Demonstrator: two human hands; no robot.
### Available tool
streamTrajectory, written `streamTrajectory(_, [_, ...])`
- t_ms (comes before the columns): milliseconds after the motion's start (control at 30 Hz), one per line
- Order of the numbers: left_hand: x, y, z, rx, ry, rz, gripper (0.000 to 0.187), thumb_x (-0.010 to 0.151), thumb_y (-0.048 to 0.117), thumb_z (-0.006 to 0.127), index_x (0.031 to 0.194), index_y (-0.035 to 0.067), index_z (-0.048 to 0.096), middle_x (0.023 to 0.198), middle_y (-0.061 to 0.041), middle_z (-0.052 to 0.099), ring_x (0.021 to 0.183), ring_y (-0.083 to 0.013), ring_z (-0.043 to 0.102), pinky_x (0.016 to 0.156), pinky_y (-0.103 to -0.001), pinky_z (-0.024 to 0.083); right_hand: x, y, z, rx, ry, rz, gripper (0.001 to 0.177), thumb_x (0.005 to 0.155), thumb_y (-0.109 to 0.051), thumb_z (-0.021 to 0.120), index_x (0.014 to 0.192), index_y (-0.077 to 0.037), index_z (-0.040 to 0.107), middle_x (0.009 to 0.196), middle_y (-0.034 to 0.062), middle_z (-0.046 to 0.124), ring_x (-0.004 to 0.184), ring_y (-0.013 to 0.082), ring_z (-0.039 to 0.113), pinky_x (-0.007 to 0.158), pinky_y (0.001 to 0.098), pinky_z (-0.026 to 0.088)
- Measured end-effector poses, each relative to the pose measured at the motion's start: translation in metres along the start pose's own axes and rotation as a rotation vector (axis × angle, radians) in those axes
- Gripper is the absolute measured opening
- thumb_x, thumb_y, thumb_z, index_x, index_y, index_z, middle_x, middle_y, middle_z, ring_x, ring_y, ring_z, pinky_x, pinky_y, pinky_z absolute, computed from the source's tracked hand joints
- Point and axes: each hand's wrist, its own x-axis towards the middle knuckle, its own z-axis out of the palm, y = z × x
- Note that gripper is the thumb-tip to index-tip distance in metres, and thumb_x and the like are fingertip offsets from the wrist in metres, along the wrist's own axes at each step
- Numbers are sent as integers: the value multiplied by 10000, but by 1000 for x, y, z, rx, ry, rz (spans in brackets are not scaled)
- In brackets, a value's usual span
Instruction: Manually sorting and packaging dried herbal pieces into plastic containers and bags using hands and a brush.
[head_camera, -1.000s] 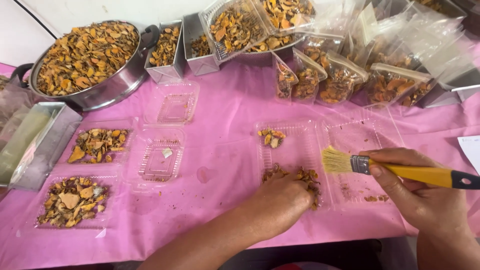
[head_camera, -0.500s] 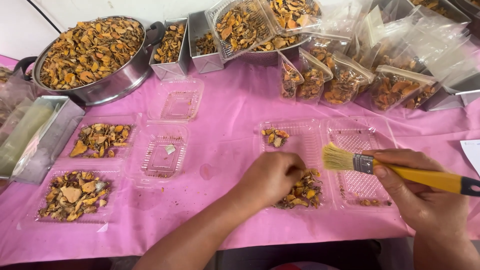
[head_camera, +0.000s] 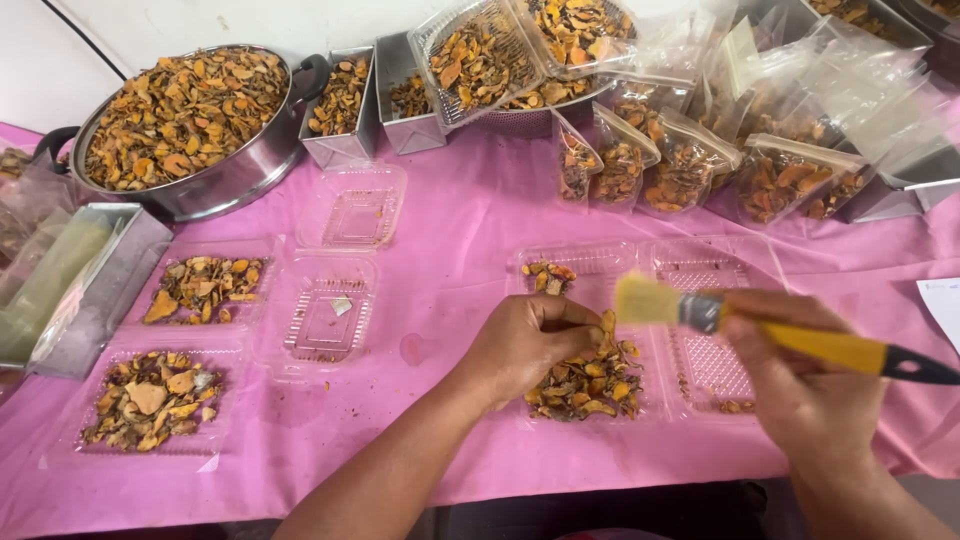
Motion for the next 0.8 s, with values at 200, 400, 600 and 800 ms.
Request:
streamTrajectory(200, [2,-6,-9,145,-54,183,127,920,113,734,1036,91,783,929,-53,804,852,-140,773,893,-279,654,8,-16,2,163,-203,321,175,893,-63,691,1044,-29,772,922,101,835,659,153,756,501,221,572])
streamTrajectory(400, [36,-2,-23,458,135,335,113,911,150,741,1019,127,766,980,-20,796,779,-102,705,685,-233,602,3,-24,-2,104,15,389,176,933,10,685,1095,74,706,993,176,766,713,148,637,572,199,485])
streamTrajectory(600, [96,-24,-28,1381,212,763,145,835,-58,689,884,77,709,822,-84,716,844,-288,655,794,-441,511,0,-26,-5,-17,10,359,179,946,-60,693,1091,35,736,1003,117,751,733,116,607,594,199,430])
streamTrajectory(800, [82,-15,-20,1484,42,703,93,863,73,778,950,73,743,917,-73,717,934,-265,661,882,-471,540,-4,-25,-9,25,-4,388,180,949,-35,673,1100,56,712,1076,159,761,852,164,684,716,227,530])
